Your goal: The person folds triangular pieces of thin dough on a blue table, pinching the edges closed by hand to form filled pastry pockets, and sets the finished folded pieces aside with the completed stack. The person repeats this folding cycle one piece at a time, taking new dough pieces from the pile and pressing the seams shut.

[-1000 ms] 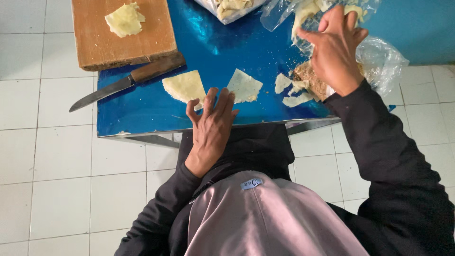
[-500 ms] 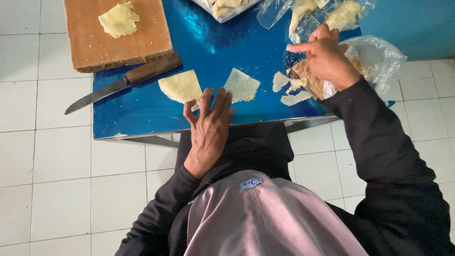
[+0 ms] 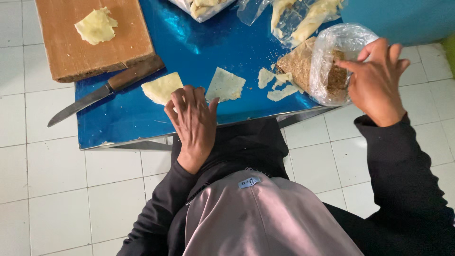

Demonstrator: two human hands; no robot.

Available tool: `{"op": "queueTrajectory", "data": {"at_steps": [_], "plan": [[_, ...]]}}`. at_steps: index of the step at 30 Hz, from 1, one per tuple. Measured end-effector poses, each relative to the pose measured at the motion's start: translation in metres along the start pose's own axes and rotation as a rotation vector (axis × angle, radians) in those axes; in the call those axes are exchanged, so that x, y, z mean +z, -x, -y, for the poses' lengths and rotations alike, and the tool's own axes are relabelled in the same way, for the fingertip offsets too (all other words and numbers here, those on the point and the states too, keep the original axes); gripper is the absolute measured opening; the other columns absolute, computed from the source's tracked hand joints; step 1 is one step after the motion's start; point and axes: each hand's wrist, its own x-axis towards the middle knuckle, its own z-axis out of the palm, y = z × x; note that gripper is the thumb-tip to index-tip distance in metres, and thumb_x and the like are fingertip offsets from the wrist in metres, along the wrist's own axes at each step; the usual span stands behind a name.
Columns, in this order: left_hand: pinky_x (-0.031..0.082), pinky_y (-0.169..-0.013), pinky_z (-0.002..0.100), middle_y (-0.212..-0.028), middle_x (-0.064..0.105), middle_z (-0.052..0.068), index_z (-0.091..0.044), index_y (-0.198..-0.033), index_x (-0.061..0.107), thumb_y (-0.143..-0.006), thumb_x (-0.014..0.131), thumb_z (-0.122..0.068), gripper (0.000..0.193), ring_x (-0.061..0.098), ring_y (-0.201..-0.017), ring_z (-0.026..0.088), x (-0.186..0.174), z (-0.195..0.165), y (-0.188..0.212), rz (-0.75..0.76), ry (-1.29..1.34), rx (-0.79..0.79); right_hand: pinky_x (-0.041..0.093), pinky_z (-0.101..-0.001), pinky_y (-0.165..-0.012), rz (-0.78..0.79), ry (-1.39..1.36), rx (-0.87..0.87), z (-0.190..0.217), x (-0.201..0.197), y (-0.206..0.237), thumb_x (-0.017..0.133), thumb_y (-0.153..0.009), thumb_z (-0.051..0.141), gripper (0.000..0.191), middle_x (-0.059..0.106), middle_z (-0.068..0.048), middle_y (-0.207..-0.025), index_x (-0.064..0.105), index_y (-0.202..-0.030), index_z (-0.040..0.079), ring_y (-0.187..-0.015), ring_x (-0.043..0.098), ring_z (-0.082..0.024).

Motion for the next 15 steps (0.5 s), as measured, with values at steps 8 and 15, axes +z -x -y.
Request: {"op": "queueTrajectory", "data": {"at_steps": [8,15], "plan": [[0.034,-0.098,0.046,-0.112,0.054,0.01,-0.007,-0.11,0.061,-0.088,0.077,-0.018,0.03,0.047,-0.118,0.032,0.002,-0.003,-0.006,-0.055,0.12,0.046,0.034,-0.0456,-0.093,0.019,-0.15,0.124,-0.007,0.032,0.025,0.065,-0.101,-0.002,0.042,0.04,-0.003,-0.113,0.082,-0.119,0.031,-0.117,0.038,-0.028],[0.037,-0.092,0.046,-0.105,0.059,0.011,-0.006,-0.108,0.058,-0.094,0.062,-0.005,0.015,0.051,-0.107,0.032,0.006,-0.007,-0.012,-0.058,0.183,0.072,0.031,-0.0516,-0.095,0.001,-0.181,0.137,0.008,0.023,0.026,0.08,-0.097,0.017,0.014,0.04,-0.004,-0.116,0.08,-0.109,0.024,-0.118,0.036,-0.031]]}}
